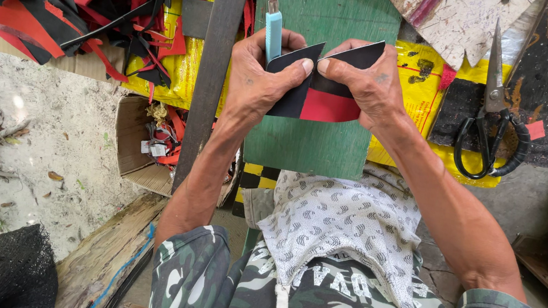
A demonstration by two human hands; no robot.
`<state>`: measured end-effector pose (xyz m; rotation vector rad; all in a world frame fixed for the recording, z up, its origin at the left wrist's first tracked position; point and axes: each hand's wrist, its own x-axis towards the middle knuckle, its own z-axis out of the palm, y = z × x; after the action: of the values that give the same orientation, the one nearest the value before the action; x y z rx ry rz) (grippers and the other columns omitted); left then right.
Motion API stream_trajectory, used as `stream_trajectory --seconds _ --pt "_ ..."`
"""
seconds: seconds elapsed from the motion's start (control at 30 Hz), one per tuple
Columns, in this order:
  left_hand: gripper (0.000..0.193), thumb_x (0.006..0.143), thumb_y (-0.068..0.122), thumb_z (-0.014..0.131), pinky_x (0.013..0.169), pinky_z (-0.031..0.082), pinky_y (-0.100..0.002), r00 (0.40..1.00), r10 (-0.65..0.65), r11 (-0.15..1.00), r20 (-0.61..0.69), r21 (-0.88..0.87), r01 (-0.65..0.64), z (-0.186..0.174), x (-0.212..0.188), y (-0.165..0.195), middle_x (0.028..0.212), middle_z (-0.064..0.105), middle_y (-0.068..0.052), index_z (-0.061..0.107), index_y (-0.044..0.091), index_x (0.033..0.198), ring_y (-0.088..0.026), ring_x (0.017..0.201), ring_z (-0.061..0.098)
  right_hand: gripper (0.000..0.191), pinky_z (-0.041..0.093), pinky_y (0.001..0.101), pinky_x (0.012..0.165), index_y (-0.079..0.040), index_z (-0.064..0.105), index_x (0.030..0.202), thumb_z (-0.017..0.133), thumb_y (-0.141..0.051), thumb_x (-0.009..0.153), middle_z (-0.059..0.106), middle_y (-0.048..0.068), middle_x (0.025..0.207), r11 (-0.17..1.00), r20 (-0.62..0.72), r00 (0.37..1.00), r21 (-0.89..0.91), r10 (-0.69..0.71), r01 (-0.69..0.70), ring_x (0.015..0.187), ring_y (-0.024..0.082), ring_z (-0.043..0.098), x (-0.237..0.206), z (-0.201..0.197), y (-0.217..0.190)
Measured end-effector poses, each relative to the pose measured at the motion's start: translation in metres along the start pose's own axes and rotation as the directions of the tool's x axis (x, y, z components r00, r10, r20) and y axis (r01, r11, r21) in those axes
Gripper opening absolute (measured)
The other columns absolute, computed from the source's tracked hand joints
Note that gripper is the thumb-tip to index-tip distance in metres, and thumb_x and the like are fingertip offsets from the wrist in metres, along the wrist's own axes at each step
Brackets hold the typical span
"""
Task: The person uses a utility knife and a metal straightedge to cut red and black material into rectangular pieces on a green cutting board. The person repeatedly aligns the material, scores along the straightedge, and separates the cut pieces, placing them aside.
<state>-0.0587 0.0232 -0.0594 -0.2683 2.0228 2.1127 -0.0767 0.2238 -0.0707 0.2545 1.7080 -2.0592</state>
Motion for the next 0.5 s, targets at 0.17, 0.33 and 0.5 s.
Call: stream_trajectory --seconds 0.17,0.33,0.5 --pt "0.030 0.084 0.014 0.084 0.072 0.059 -0.023 1.000 0.021 0.999 -0.004 0.030 -0.021 0.000 0.001 -0.004 0.092 0.070 -0.003 0.069 0.000 0.107 -0.007 0.079 0.067 0.018 0.052 0.0236 0.060 -0.001 0.073 0.086 0.082 -0.015 0.079 0.069 0.001 0.077 0.999 -0.023 1.000 -0.031 -0.022 0.021 0.066 0.006 0.061 0.001 0.004 0.004" --pt "0.029 0.087 0.013 0.083 0.073 0.057 -0.023 0.998 0.065 0.996 -0.017 0.064 -0.064 0.003 -0.005 -0.006 0.092 0.069 -0.002 0.068 0.000 0.106 -0.006 0.079 0.065 0.018 0.049 0.0224 0.057 -0.001 0.073 0.085 0.082 -0.016 0.080 0.068 0.001 0.075 0.998 -0.017 0.999 -0.046 -0.050 0.049 0.064 0.005 0.059 -0.001 0.005 0.006" --pt "0.026 0.089 0.012 0.082 0.073 0.056 -0.023 0.992 0.126 0.986 -0.028 0.112 -0.122 0.009 -0.011 -0.013 0.092 0.069 -0.002 0.067 0.000 0.107 -0.007 0.080 0.066 0.016 0.048 0.0227 0.058 0.000 0.073 0.085 0.079 -0.015 0.085 0.068 0.001 0.076 0.975 -0.042 0.991 -0.190 -0.129 0.118 0.066 0.005 0.059 -0.009 0.009 0.004"
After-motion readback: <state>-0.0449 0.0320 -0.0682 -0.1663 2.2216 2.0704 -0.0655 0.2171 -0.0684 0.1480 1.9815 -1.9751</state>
